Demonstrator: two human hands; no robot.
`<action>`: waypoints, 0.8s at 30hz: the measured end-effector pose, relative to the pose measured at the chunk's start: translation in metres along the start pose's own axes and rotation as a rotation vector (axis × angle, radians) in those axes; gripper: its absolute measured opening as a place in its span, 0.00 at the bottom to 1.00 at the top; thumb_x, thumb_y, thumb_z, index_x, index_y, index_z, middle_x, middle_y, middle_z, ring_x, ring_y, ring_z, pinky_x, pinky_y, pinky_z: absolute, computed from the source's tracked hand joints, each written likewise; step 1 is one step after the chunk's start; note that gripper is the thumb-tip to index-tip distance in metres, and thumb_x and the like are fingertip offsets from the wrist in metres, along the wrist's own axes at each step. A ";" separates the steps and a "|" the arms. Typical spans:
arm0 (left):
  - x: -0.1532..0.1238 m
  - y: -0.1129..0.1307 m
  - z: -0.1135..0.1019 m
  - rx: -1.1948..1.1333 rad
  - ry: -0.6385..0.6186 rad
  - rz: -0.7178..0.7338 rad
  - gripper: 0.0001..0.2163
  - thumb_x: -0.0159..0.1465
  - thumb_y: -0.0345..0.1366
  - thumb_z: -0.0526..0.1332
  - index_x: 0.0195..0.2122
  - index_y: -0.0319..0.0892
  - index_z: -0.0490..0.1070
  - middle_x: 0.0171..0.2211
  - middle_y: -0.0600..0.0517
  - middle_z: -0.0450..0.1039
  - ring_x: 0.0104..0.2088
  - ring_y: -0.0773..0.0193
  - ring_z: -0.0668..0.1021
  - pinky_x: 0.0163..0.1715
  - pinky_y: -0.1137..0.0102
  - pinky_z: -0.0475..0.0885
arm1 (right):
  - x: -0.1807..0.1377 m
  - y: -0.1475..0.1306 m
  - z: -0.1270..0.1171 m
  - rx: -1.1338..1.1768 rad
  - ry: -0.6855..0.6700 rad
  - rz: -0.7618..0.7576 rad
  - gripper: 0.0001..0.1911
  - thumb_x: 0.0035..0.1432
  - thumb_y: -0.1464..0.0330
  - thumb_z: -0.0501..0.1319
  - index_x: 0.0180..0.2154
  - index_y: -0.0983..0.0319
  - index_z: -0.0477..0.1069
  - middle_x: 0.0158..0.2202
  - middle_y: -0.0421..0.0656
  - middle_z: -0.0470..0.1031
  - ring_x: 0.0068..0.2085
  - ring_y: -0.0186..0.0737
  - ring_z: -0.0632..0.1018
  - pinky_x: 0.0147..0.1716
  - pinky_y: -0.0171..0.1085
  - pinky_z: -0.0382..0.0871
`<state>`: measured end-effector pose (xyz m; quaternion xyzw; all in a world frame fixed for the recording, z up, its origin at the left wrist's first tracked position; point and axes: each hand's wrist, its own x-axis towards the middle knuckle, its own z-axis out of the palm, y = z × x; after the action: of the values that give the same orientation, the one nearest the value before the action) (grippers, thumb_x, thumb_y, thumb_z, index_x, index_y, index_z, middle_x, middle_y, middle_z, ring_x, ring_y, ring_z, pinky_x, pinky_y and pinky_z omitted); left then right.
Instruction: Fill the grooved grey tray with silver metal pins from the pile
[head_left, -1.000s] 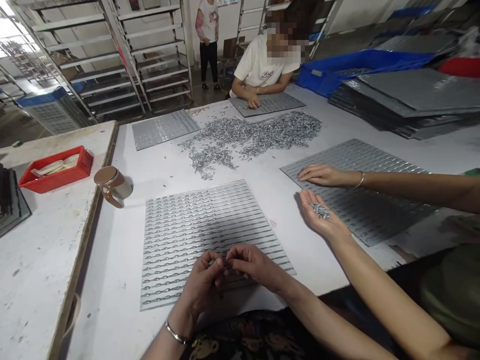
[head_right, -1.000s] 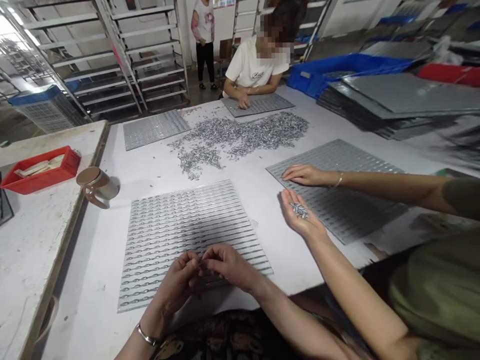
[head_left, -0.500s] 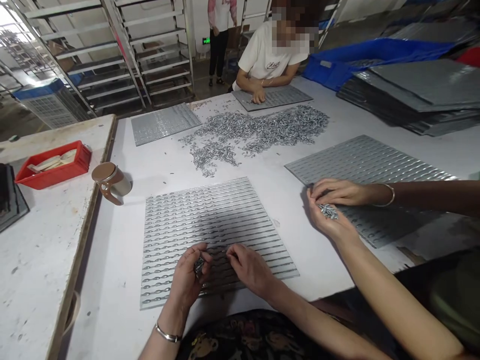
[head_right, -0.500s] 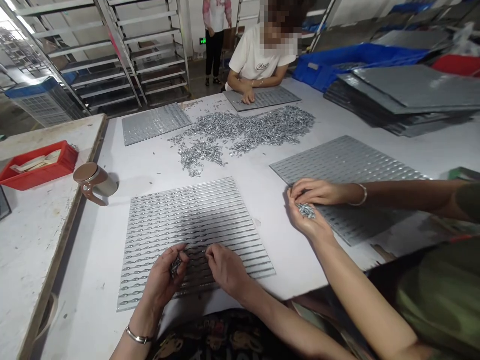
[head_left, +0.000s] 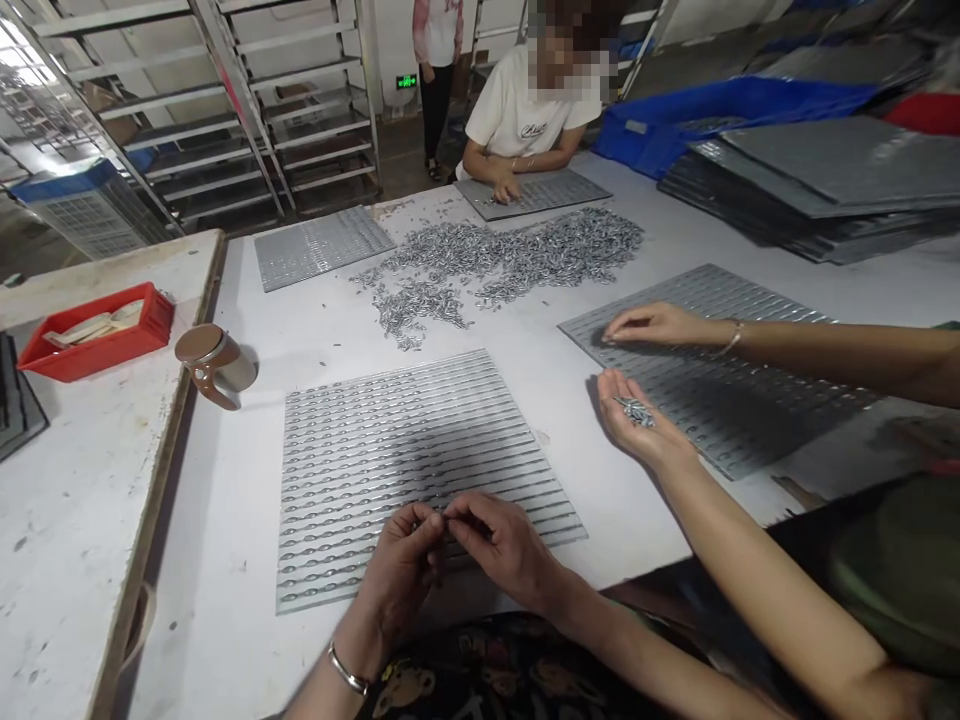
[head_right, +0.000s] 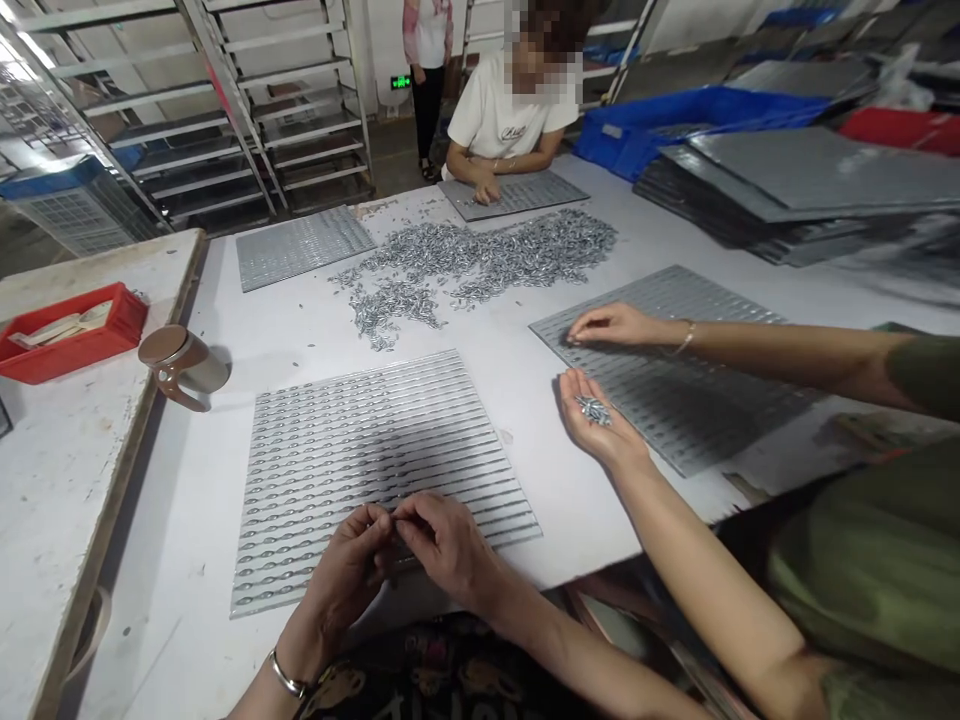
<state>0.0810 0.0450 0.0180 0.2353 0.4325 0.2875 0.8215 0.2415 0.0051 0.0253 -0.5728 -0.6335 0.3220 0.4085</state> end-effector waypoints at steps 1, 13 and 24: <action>0.001 -0.001 0.001 0.003 -0.011 -0.004 0.22 0.46 0.47 0.77 0.25 0.40 0.67 0.16 0.61 0.60 0.16 0.76 0.58 0.14 0.78 0.47 | 0.000 0.000 -0.002 0.001 -0.011 0.020 0.06 0.65 0.68 0.57 0.36 0.59 0.72 0.31 0.40 0.78 0.33 0.37 0.78 0.33 0.36 0.70; -0.009 0.021 -0.029 -0.027 0.162 0.110 0.15 0.56 0.42 0.71 0.39 0.39 0.72 0.30 0.50 0.77 0.22 0.72 0.69 0.19 0.77 0.59 | -0.004 0.031 0.014 -0.330 -0.026 0.175 0.09 0.64 0.69 0.57 0.31 0.57 0.71 0.33 0.43 0.78 0.37 0.41 0.80 0.36 0.39 0.71; -0.008 0.003 -0.014 0.017 0.042 0.033 0.20 0.59 0.52 0.67 0.39 0.38 0.72 0.27 0.50 0.76 0.19 0.71 0.67 0.16 0.76 0.54 | 0.011 0.025 0.012 -0.442 -0.142 0.389 0.03 0.59 0.71 0.60 0.32 0.60 0.70 0.32 0.42 0.78 0.37 0.43 0.79 0.35 0.38 0.66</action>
<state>0.0648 0.0430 0.0174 0.2433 0.4481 0.3023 0.8054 0.2425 0.0198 -0.0009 -0.7346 -0.5934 0.2878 0.1594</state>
